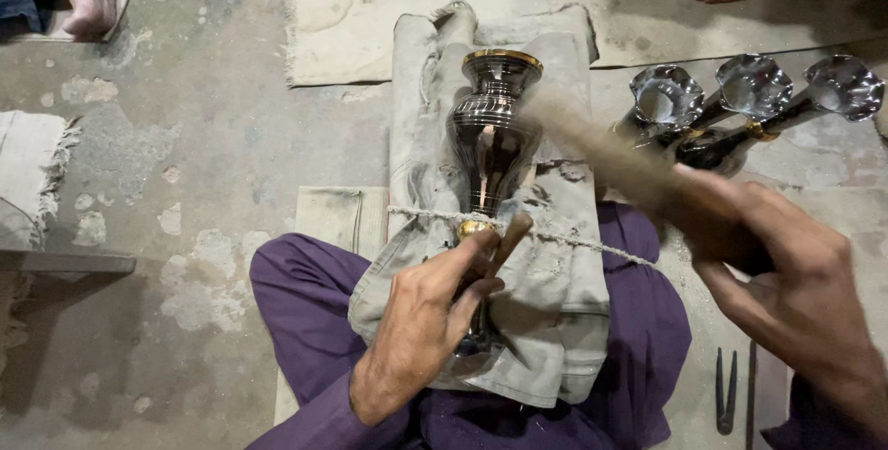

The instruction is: The person sits cross-legged on the floor holding a small punch against a dark metal vase resting on a cloth pad on their lap, and repeatedly strikes the punch with a wooden mallet to emboss decorative bands into the vase body, repositioning the punch around the gold collar as they work.

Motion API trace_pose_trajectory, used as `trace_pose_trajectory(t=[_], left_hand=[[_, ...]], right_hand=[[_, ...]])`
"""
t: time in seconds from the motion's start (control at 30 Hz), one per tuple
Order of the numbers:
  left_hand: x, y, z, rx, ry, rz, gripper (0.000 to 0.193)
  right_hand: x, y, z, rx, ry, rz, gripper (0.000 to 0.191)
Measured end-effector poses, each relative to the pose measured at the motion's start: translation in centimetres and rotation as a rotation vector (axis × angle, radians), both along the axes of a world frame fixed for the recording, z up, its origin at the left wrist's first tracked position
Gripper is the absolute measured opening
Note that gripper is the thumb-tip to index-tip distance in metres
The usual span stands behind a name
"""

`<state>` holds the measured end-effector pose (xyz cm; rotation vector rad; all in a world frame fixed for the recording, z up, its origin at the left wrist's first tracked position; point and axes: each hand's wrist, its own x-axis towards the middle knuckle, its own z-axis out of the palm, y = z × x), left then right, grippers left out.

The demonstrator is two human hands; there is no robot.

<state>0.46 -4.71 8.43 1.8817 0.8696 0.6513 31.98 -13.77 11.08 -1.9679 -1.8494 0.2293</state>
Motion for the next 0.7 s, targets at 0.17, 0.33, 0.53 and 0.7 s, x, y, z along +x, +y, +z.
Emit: trace_pose_trajectory(t=[0.17, 0.33, 0.53, 0.7], left_hand=[[0.0, 0.2, 0.4, 0.077, 0.058, -0.011, 0.046], [0.2, 0.4, 1.0, 0.08, 0.073, -0.039, 0.045], [0.8, 1.0, 1.4, 0.064, 0.175, -0.113, 0.046], [1.5, 1.3, 1.6, 0.172, 0.177, -0.186, 0.048]], right_hand=[[-0.2, -0.5, -0.2, -0.132, -0.201, -0.031, 0.07], [-0.1, -1.3, -1.9, -0.358, -0.244, -0.111, 0.072], [0.1, -3.4, -4.4, 0.019, 0.35, -0.126, 0.062], [-0.3, -5.2, -6.4, -0.128, 0.231, -0.249, 0.062]])
